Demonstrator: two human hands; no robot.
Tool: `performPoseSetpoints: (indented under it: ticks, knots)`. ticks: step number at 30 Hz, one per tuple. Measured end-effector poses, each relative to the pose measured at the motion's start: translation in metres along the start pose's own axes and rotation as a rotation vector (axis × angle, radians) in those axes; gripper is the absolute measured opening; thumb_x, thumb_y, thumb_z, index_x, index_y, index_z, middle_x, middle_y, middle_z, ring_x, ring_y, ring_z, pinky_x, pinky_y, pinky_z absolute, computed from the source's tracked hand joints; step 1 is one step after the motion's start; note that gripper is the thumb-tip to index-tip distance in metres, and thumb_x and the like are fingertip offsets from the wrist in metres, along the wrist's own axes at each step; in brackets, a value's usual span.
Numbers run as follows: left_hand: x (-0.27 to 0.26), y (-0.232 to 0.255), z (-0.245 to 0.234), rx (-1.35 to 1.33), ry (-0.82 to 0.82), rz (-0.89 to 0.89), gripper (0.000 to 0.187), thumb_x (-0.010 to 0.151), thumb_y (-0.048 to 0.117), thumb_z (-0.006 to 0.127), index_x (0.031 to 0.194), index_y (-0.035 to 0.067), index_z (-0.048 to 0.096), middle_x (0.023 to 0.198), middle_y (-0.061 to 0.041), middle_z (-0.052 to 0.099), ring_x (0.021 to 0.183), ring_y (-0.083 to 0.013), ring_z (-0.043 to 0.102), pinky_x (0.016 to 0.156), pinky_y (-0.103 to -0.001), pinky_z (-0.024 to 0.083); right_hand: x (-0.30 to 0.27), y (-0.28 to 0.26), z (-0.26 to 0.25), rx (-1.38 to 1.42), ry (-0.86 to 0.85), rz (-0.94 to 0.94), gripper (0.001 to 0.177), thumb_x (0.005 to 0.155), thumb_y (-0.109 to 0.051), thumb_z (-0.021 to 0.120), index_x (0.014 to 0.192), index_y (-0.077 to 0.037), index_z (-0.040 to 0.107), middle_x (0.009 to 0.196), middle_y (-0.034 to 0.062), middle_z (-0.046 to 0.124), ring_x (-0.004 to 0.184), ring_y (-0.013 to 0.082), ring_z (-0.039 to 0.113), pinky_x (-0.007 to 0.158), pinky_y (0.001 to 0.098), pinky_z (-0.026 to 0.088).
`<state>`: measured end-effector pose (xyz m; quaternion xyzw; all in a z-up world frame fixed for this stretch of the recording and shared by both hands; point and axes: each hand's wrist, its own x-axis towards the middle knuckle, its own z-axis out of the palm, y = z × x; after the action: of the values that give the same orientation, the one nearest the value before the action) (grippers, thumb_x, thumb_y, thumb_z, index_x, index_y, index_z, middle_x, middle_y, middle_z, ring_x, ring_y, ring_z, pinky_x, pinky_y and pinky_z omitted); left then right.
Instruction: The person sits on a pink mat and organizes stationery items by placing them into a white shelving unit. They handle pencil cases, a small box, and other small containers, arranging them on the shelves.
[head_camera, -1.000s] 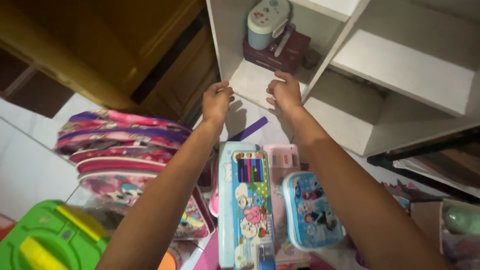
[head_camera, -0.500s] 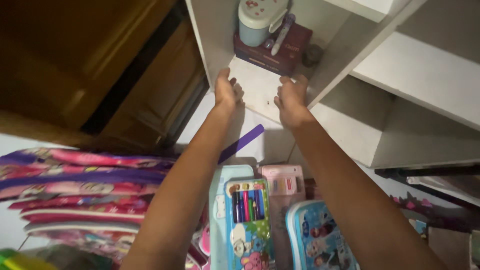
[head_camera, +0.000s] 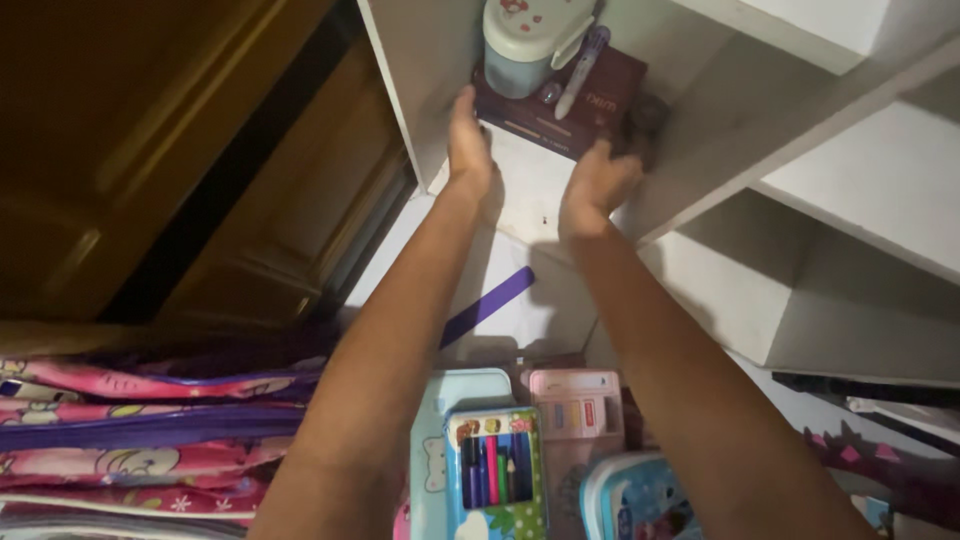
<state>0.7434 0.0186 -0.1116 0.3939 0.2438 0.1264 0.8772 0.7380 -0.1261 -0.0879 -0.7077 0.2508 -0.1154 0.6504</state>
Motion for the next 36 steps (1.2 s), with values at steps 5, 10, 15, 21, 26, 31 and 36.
performPoseSetpoints:
  ticks: [5,10,15,21,26,31,36]
  knots:
    - [0.033,-0.008,0.002,0.029,-0.044,0.274,0.075,0.099,0.047,0.051,0.155,-0.001,0.040,0.164,-0.015,0.037,0.152,-0.0288,0.031,0.123,-0.041,0.021,-0.010,-0.010,0.021,-0.145,0.019,-0.658,0.053,0.098,-0.019,0.062,0.148,-0.007,0.051,0.146,0.0189,0.059,0.135,0.0395,0.058,0.117,0.0450,0.042]
    - [0.047,-0.003,0.019,0.216,-0.013,0.407,0.065,0.104,0.042,0.045,0.150,-0.005,0.047,0.159,-0.018,0.047,0.149,-0.0292,0.040,0.122,-0.037,0.026,0.023,-0.018,0.054,-0.310,0.075,-0.849,0.055,0.099,-0.028,0.066,0.147,-0.007,0.051,0.153,0.0190,0.047,0.146,0.0396,0.042,0.124,0.0476,0.032]
    - [0.055,0.003,0.024,0.519,0.066,0.470,0.061,0.103,0.040,0.038,0.142,-0.002,0.057,0.151,-0.021,0.052,0.142,-0.0336,0.045,0.116,-0.038,0.031,0.044,-0.021,0.066,-0.513,0.113,-0.788,0.054,0.098,-0.041,0.058,0.142,-0.010,0.056,0.147,0.0226,0.048,0.139,0.0429,0.041,0.116,0.0499,0.030]
    - [0.057,-0.001,0.029,0.626,0.094,0.546,0.064,0.104,0.044,0.034,0.146,0.002,0.057,0.153,-0.024,0.050,0.145,-0.0395,0.038,0.120,-0.042,0.027,0.049,-0.030,0.069,-0.215,-0.064,-0.325,0.052,0.092,-0.045,0.053,0.130,-0.011,0.061,0.123,0.0137,0.063,0.112,0.0322,0.058,0.094,0.0419,0.043]
    - [0.047,0.004,0.043,0.443,0.131,0.430,0.076,0.096,0.058,0.042,0.147,0.002,0.054,0.151,-0.028,0.045,0.141,-0.0426,0.041,0.116,-0.046,0.029,0.067,-0.013,0.092,0.327,-0.289,-0.288,0.041,0.096,-0.036,0.052,0.111,-0.002,0.069,0.098,0.0076,0.066,0.089,0.0219,0.059,0.082,0.0392,0.048]
    - [0.040,0.011,0.044,0.554,0.121,0.376,0.093,0.091,0.074,0.038,0.149,0.002,0.048,0.151,-0.030,0.047,0.141,-0.0472,0.038,0.117,-0.052,0.027,0.083,0.001,0.103,0.292,-0.299,-0.136,0.046,0.098,-0.042,0.054,0.105,0.001,0.070,0.090,0.0058,0.061,0.079,0.0205,0.051,0.072,0.0379,0.044]
    - [0.039,0.024,0.052,0.638,0.256,0.230,0.112,0.080,0.083,0.052,0.157,0.003,0.035,0.158,-0.037,0.027,0.146,-0.0521,0.030,0.117,-0.055,0.028,0.074,-0.007,0.110,0.266,-0.341,-0.316,0.056,0.099,-0.050,0.056,0.109,0.002,0.073,0.101,0.0093,0.079,0.090,0.0194,0.066,0.085,0.0315,0.052]
